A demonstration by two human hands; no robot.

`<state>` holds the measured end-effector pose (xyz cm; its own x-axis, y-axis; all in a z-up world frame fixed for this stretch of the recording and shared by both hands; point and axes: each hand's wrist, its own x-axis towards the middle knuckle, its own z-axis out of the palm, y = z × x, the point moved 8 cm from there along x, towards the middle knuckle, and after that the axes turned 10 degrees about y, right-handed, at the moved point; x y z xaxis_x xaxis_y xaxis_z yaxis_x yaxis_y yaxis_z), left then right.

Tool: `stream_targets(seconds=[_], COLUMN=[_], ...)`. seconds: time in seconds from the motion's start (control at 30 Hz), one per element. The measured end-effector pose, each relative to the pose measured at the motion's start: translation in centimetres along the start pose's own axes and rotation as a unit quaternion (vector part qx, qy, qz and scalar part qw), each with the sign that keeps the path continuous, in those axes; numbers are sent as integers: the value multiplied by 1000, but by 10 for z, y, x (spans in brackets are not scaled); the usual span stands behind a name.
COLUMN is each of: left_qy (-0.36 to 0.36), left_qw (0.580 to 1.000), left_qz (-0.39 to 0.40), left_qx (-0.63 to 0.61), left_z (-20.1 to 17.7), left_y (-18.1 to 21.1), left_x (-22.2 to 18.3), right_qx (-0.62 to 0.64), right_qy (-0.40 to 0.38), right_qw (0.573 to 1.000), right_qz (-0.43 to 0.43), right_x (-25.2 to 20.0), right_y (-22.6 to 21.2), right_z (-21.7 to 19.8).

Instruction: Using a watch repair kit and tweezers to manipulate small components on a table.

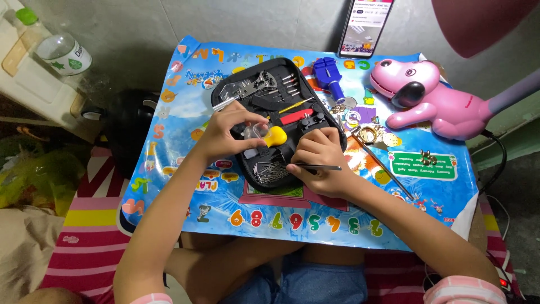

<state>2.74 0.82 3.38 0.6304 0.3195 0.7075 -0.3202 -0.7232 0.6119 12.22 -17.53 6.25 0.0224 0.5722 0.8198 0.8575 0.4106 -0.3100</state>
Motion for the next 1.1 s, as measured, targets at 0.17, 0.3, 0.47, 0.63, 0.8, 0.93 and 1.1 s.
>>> stream_targets(seconds=[0.17, 0.3, 0.47, 0.63, 0.8, 0.93, 1.1], left_qy=[-8, -15, -24, -32, -53, -61, -66], left_qw=[1000, 1000, 999, 999, 998, 998, 997], left_qz=[8, 14, 27, 27, 19, 20, 33], left_qx=[-3, -11, -2, 5, -11, -8, -36], left_z=[3, 7, 8, 10, 14, 19, 24], left_y=[1, 6, 7, 9, 17, 20, 28], left_x=[-1, 0, -1, 0, 2, -1, -1], right_qx=[-19, -28, -29, -24, 2, 28, 50], right_qy=[1, 3, 11, 27, 30, 47, 89], right_qw=[1000, 999, 999, 998, 1000, 998, 993], right_qz=[-16, -22, -28, -42, -2, 44, 64], right_x=[0, 0, -2, -3, -1, 3, -2], right_y=[-3, -4, -3, -4, 0, 3, 11], right_z=[2, 2, 3, -1, -9, -17, -22])
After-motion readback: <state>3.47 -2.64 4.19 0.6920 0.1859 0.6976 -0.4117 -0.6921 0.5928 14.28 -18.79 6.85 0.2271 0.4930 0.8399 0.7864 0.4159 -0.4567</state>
